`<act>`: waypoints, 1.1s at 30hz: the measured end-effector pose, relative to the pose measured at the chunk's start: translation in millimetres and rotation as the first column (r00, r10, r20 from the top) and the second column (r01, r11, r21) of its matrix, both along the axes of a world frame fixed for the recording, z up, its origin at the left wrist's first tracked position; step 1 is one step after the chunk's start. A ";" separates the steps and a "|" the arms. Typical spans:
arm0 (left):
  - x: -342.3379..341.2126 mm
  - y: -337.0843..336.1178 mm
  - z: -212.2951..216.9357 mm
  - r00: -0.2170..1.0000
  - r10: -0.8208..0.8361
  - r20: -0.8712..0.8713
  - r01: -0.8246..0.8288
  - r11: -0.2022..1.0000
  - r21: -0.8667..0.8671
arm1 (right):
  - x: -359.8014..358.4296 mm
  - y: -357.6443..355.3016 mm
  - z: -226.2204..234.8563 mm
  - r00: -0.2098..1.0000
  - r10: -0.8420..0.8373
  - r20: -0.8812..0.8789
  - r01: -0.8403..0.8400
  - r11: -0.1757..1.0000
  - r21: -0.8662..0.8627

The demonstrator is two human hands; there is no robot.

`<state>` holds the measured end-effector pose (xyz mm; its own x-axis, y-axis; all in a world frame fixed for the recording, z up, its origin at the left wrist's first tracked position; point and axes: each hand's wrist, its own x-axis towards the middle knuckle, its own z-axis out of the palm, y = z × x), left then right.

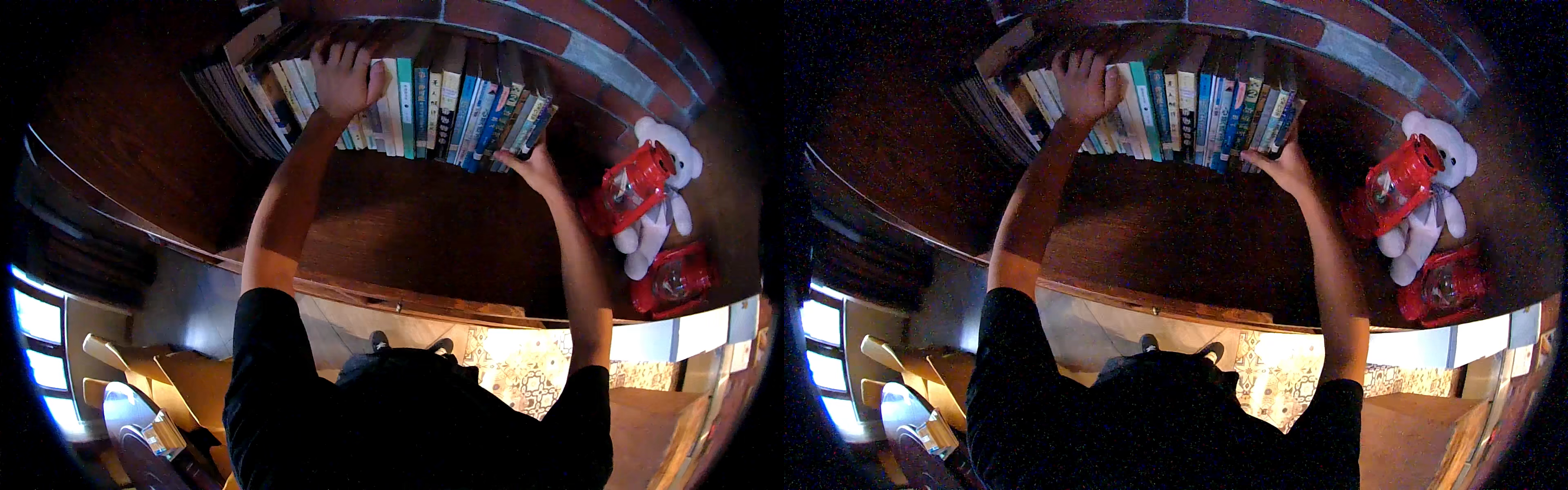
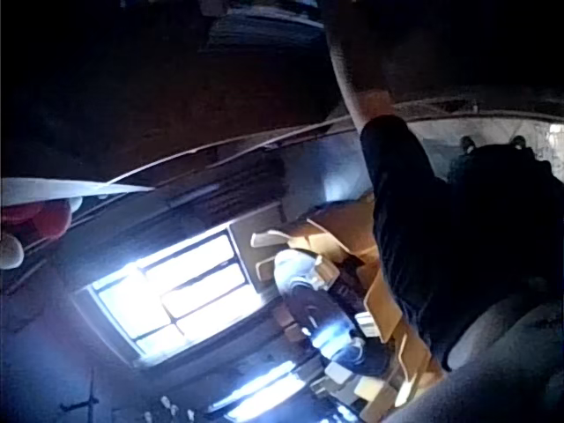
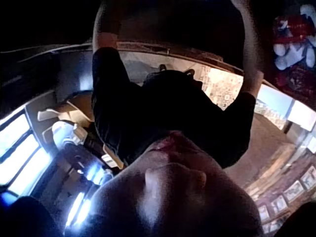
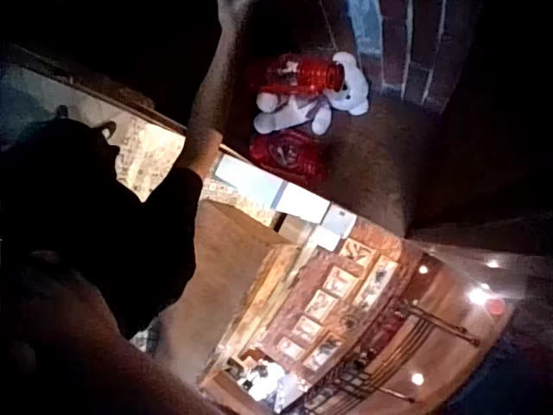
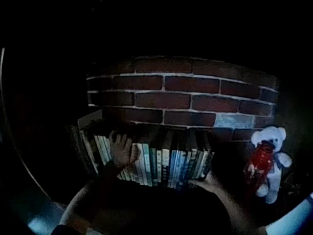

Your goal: The person organizes a bookshelf by rearranging books and wiping down the empty shelf space with a cloth.

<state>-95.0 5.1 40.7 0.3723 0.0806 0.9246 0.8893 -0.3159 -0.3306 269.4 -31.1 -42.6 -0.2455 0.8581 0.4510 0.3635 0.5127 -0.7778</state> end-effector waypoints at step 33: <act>175.8 -77.5 -144.3 0.289 0.409 0.866 0.780 0.424 -0.460 | 16.4 17.6 31.6 0.988 0.103 -0.117 -0.087 0.987 0.134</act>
